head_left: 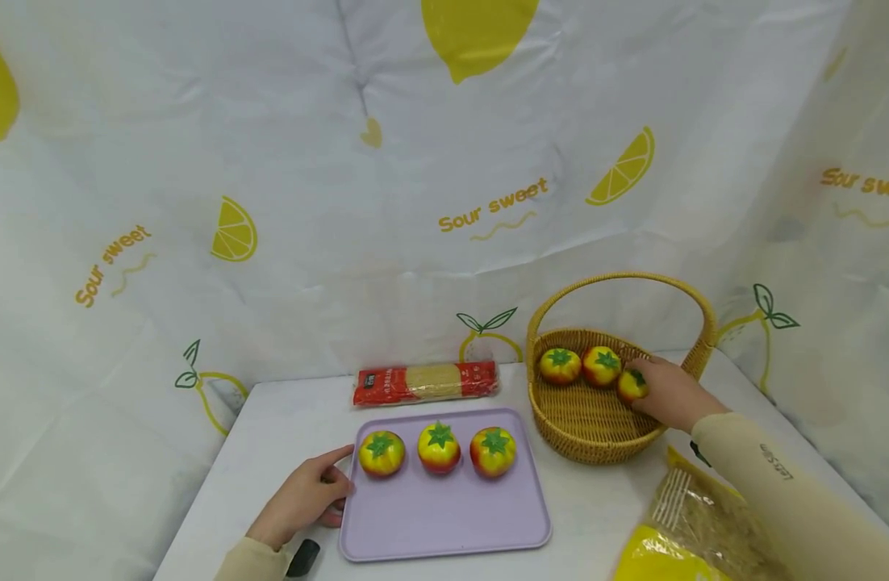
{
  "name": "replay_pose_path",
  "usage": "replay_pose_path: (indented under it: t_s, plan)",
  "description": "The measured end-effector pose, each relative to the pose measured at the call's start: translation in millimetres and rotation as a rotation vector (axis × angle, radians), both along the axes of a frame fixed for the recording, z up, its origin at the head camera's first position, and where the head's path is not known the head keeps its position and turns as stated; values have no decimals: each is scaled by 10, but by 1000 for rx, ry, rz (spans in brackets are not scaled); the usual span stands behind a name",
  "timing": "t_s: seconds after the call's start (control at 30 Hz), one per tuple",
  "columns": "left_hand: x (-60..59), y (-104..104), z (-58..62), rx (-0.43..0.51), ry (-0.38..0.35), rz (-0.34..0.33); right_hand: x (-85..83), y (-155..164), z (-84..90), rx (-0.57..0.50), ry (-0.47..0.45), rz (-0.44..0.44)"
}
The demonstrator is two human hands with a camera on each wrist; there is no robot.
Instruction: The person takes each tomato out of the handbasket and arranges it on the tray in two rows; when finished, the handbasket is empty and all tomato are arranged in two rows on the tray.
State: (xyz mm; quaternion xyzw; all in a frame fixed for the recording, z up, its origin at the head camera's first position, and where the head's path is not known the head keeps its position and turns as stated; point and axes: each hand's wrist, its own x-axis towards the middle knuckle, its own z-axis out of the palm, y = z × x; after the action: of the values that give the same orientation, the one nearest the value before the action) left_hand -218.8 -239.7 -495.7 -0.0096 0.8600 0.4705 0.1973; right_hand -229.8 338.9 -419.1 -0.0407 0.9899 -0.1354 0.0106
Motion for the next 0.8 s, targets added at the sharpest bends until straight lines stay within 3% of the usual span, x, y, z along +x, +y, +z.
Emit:
replay_pose_path:
  t_s: [0.5,0.8]
  plan:
    - [23,25,26,-21,-8,21,27,12,-57,-2,51,39]
    - [13,23,22,-7,7,9,176,-50,109,-14,70,37]
